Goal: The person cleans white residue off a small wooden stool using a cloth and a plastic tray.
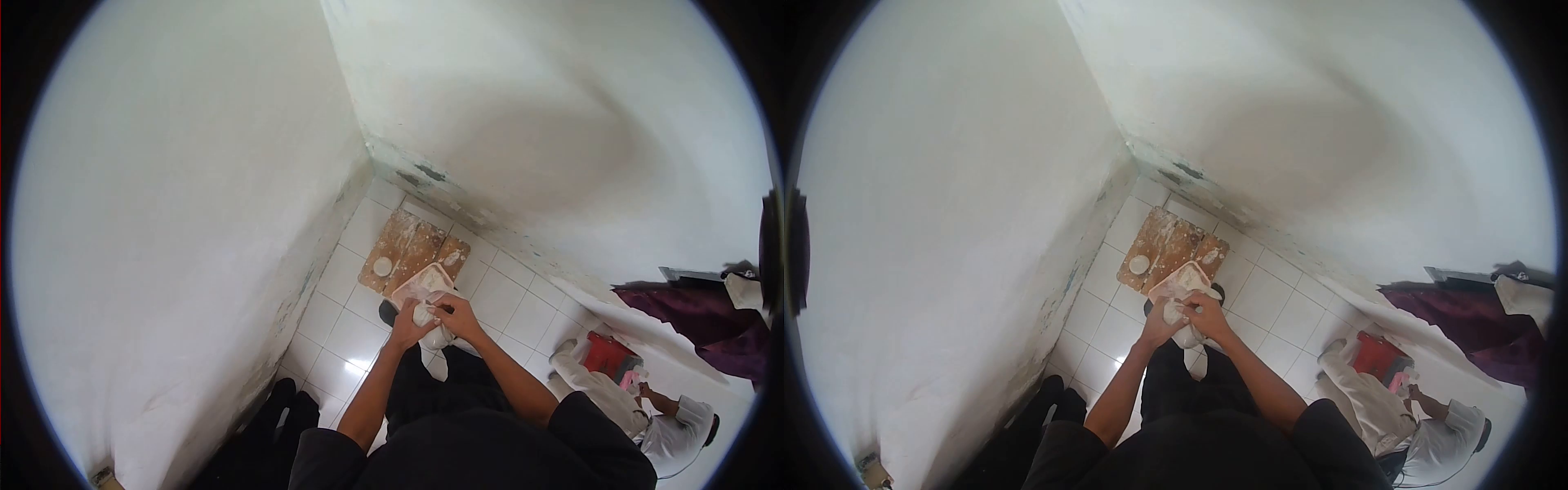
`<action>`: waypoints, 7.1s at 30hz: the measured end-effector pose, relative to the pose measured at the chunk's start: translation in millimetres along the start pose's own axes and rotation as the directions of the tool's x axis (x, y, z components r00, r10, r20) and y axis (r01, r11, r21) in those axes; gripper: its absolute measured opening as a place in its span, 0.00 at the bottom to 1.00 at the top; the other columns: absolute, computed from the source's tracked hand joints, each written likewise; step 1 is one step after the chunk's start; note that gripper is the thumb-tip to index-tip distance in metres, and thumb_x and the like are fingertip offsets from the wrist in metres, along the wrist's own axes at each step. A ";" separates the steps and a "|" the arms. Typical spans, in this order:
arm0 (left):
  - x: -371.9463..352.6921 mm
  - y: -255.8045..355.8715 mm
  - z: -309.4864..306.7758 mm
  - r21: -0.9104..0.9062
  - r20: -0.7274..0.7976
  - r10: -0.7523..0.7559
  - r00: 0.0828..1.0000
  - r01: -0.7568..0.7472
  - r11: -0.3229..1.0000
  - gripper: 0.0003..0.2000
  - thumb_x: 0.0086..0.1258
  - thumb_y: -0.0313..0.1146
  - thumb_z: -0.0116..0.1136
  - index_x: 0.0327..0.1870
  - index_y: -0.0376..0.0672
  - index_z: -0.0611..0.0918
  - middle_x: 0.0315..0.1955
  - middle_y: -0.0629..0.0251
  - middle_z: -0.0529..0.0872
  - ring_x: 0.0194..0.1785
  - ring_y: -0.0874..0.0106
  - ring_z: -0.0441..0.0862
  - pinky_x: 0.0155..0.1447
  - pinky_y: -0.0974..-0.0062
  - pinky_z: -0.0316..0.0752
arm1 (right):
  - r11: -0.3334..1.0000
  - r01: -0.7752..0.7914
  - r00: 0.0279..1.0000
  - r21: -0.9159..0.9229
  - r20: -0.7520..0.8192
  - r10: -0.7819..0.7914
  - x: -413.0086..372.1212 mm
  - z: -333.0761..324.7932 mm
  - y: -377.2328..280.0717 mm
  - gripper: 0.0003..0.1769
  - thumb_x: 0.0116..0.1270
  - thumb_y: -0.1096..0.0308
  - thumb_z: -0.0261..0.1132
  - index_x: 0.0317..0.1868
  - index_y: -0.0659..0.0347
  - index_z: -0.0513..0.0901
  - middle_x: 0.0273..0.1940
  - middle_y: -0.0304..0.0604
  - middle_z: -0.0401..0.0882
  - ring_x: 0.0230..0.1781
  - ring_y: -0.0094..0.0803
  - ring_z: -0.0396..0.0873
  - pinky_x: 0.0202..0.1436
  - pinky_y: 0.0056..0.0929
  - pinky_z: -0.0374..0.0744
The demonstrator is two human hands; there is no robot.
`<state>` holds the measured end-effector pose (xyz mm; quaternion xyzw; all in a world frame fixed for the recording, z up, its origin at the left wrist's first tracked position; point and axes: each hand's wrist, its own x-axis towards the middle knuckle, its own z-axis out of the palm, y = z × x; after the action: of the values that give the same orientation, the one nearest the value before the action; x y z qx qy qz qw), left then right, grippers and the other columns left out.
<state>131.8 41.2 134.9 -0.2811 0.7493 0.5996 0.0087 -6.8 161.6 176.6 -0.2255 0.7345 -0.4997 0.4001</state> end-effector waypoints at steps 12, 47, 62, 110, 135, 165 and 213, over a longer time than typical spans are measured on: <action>3.9 -81.4 14.1 -0.346 0.300 -0.490 0.819 0.571 0.744 0.38 0.66 0.57 0.71 0.67 0.35 0.79 0.56 0.53 0.86 0.57 0.65 0.85 0.61 0.69 0.77 | 0.840 -0.518 0.855 0.161 0.092 0.510 32.7 48.7 104.0 0.14 0.66 0.63 0.76 0.43 0.66 0.88 0.32 0.37 0.84 0.32 0.22 0.80 0.39 0.25 0.78; 30.9 -107.6 8.0 -0.320 0.489 -0.587 0.646 0.758 0.568 0.42 0.67 0.60 0.67 0.67 0.26 0.77 0.54 0.51 0.87 0.52 0.64 0.87 0.55 0.67 0.80 | 0.481 -0.751 0.597 0.451 0.153 0.788 60.8 68.4 163.0 0.13 0.63 0.65 0.78 0.38 0.63 0.84 0.38 0.47 0.85 0.38 0.39 0.87 0.41 0.41 0.87; 27.7 -109.6 13.2 -0.391 0.439 -0.617 0.654 0.757 0.524 0.35 0.72 0.53 0.64 0.67 0.29 0.77 0.54 0.53 0.86 0.52 0.63 0.86 0.56 0.68 0.80 | 0.300 -0.804 0.527 0.513 0.380 0.760 63.4 63.0 172.0 0.18 0.67 0.62 0.76 0.48 0.68 0.85 0.45 0.51 0.88 0.41 0.40 0.89 0.45 0.40 0.89; 23.3 -132.0 50.8 -0.376 0.100 -0.508 0.856 0.505 0.777 0.26 0.74 0.48 0.61 0.60 0.32 0.84 0.50 0.48 0.89 0.54 0.57 0.87 0.58 0.64 0.77 | 0.637 -0.651 0.713 0.414 0.044 0.700 61.6 56.1 163.6 0.23 0.61 0.76 0.78 0.56 0.68 0.81 0.47 0.50 0.86 0.44 0.38 0.86 0.45 0.38 0.87; 26.6 -85.0 20.4 -0.195 0.087 -0.662 0.745 0.664 0.722 0.29 0.72 0.53 0.60 0.61 0.34 0.84 0.51 0.47 0.89 0.56 0.58 0.86 0.60 0.65 0.76 | 0.676 -0.709 0.701 0.200 0.094 0.707 77.2 61.6 173.2 0.24 0.65 0.62 0.76 0.49 0.78 0.84 0.45 0.54 0.87 0.39 0.40 0.87 0.40 0.40 0.85; 18.2 -80.1 42.9 -0.291 -0.010 -0.522 0.853 0.497 0.818 0.22 0.74 0.45 0.59 0.55 0.32 0.86 0.45 0.45 0.90 0.51 0.55 0.88 0.57 0.61 0.77 | 0.819 -0.561 0.811 -0.123 0.119 0.573 65.1 42.7 184.0 0.28 0.67 0.45 0.71 0.49 0.64 0.87 0.50 0.46 0.88 0.50 0.36 0.86 0.53 0.32 0.83; 16.3 -101.2 48.0 -0.186 -0.065 -0.469 0.881 0.451 0.873 0.24 0.72 0.48 0.58 0.59 0.38 0.85 0.48 0.39 0.89 0.56 0.46 0.86 0.60 0.59 0.78 | 0.735 -0.666 0.746 0.129 0.077 0.662 64.0 51.5 162.7 0.21 0.59 0.67 0.81 0.49 0.71 0.87 0.45 0.49 0.89 0.43 0.35 0.86 0.46 0.35 0.85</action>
<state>146.2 65.5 25.3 -0.4831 0.6078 0.6242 0.0872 9.2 151.3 -4.7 0.0750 0.7223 -0.3742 0.5768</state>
